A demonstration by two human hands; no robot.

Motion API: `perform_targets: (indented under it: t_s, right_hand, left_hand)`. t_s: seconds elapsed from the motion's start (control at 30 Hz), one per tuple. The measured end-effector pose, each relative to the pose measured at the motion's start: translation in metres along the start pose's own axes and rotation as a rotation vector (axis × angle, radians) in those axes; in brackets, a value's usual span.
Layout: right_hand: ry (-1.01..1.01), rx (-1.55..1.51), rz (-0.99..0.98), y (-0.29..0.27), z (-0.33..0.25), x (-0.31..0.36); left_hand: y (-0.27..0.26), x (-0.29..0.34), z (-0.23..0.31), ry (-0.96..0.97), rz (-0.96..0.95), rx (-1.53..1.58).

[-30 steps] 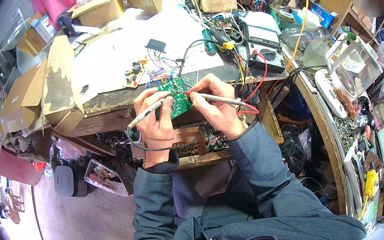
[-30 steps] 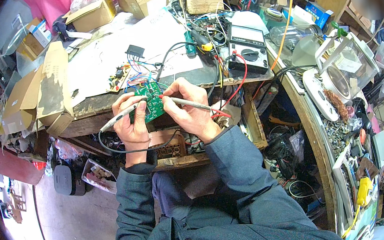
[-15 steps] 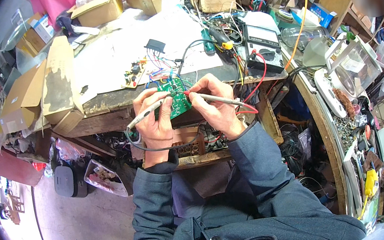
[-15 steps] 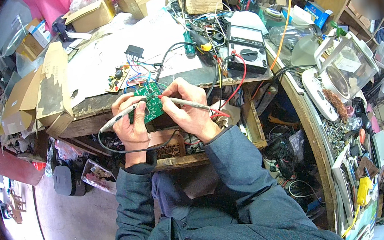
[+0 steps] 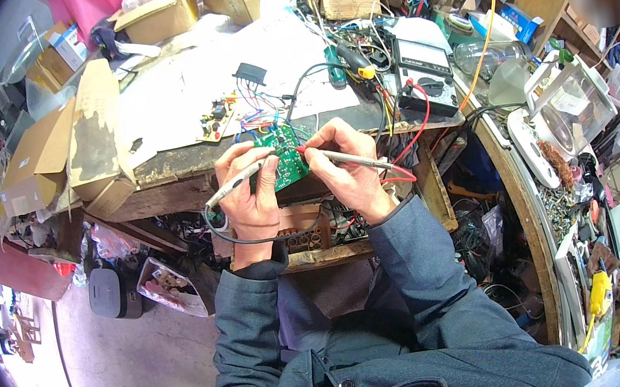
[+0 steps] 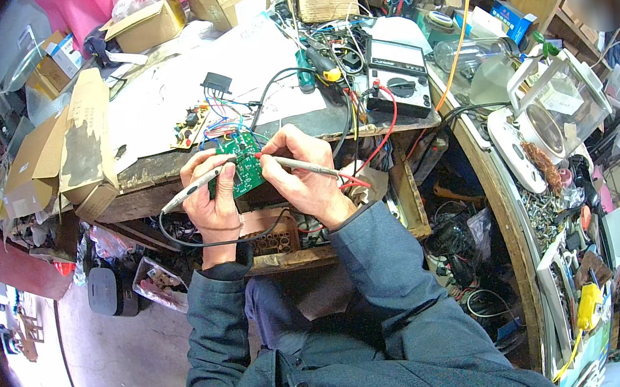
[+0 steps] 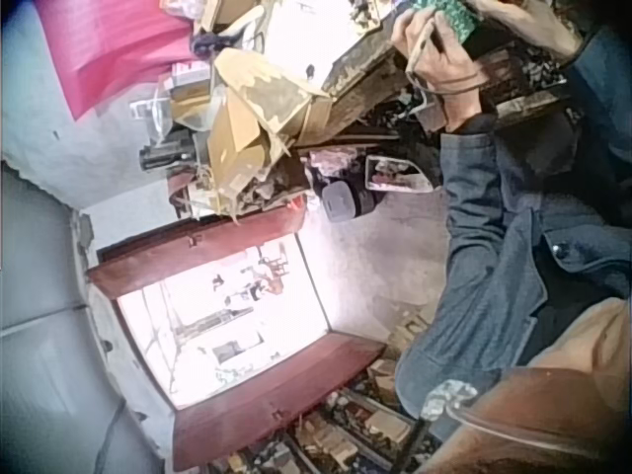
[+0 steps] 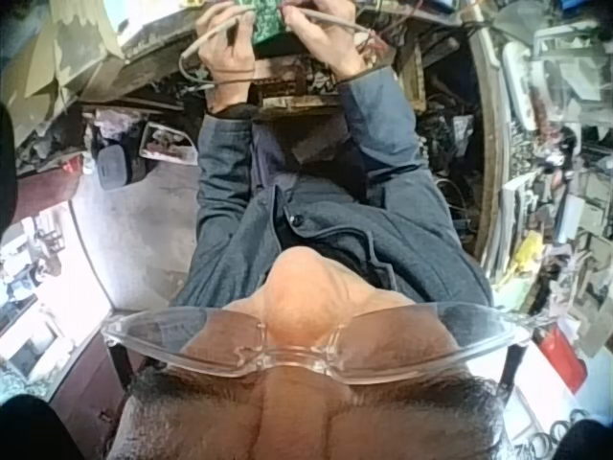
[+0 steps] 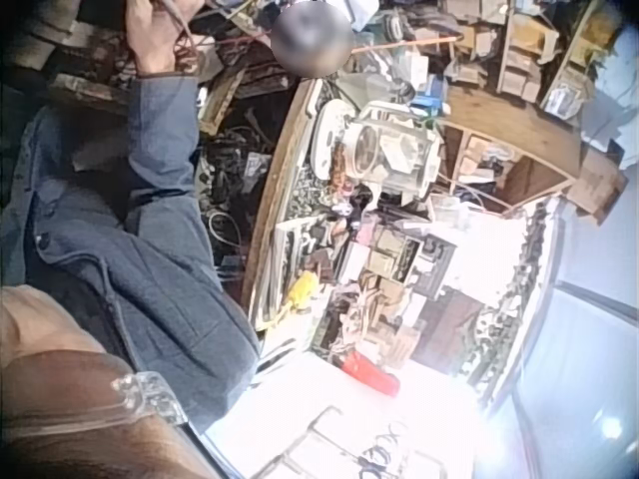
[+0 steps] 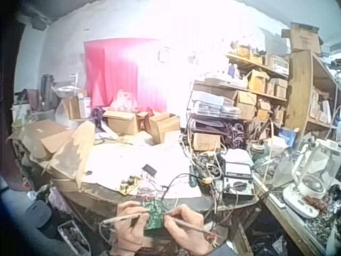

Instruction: The person holds a green circuit board and uses multimeter probes to test various points on the board. They repeatedly touch different components and traces with the probes while holding the board steady.

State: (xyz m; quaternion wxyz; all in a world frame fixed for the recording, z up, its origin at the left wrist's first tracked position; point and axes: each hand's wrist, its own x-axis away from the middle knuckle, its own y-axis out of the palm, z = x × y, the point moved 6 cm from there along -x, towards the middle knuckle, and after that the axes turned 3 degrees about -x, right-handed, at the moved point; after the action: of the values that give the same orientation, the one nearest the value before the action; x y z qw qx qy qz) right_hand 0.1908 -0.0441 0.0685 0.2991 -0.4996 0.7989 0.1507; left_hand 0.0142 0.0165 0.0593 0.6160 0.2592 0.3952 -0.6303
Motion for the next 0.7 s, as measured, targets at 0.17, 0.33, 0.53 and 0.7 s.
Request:
perform_targets:
  t_s: [0.17,0.33,0.53,0.7]
  right_hand:
    - [-0.012,0.012,-0.009,0.0002,-0.0017,-0.0004]
    - [-0.028,-0.008,-0.01,0.0004,-0.0039,-0.0017]
    - [-0.002,0.029,-0.031,-0.0017,-0.0078,-0.0012]
    - [-0.03,0.024,-0.019,-0.0012,-0.0073,-0.0021]
  left_hand:
    - [-0.0006,-0.0001,0.0008,-0.015,0.001,0.011]
    - [0.0002,-0.0007,0.0007,-0.014,0.013,0.006]
    - [0.001,0.0019,-0.003,-0.009,-0.015,-0.027]
    - [0.0005,0.0007,-0.0009,0.006,-0.004,-0.032]
